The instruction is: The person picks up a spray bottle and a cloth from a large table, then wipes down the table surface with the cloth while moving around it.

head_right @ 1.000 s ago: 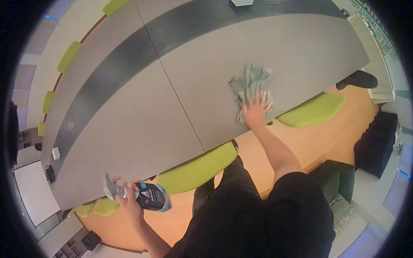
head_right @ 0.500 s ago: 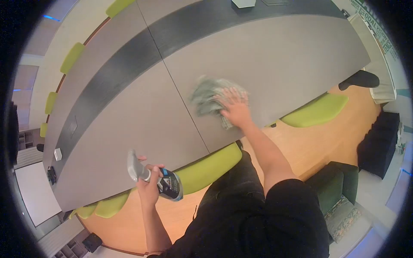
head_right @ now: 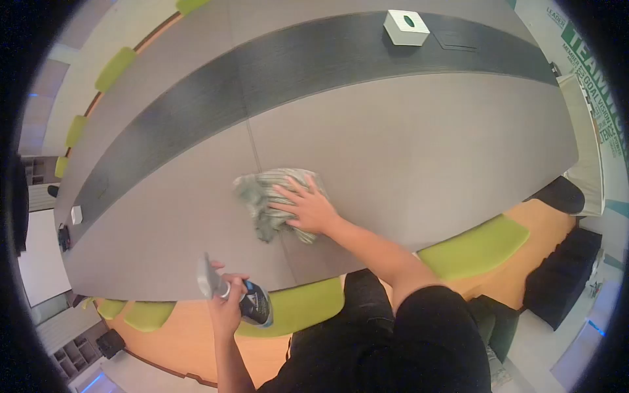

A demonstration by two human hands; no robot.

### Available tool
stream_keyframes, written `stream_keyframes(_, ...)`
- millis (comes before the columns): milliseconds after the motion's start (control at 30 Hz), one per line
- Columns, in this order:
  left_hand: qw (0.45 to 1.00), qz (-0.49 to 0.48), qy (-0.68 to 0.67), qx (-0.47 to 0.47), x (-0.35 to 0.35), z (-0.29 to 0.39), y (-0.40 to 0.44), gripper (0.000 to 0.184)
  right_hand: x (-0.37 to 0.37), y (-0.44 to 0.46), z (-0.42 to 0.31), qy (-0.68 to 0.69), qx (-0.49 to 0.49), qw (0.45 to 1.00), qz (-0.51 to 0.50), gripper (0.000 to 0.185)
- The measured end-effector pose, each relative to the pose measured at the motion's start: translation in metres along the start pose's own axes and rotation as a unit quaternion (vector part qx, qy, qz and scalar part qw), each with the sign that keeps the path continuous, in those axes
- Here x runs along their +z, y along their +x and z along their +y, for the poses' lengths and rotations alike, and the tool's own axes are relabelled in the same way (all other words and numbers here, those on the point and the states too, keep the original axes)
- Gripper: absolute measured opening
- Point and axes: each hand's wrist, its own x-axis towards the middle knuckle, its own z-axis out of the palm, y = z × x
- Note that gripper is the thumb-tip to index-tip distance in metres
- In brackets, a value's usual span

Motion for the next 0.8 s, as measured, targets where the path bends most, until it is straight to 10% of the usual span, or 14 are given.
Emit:
stream_keyframes(167, 0.998, 0.045, -0.028, -0.015, 0.041, 0.03, 0.028, 0.042, -0.012, 0.153, 0.087, -0.013, -0.06, 0.996, 0.061, 0.066)
stream_keyframes(367, 0.998, 0.046, -0.013, -0.051, 0.056, 0.041, 0.039, 0.039, -0.045, 0.283, 0.226, -0.138, 0.131, 0.975, 0.117, 0.066)
stream_keyframes(567, 0.997, 0.068, -0.009, -0.045, 0.081, 0.052, 0.033, 0.038, -0.088, 0.204, 0.379, -0.181, 0.286, 0.913, 0.227, 0.066)
stream_keyframes(800, 0.999, 0.052, -0.012, 0.012, 0.092, 0.061, 0.037, 0.043, -0.08, 0.047, 0.253, -0.145, 0.273, 0.937, 0.16, 0.072)
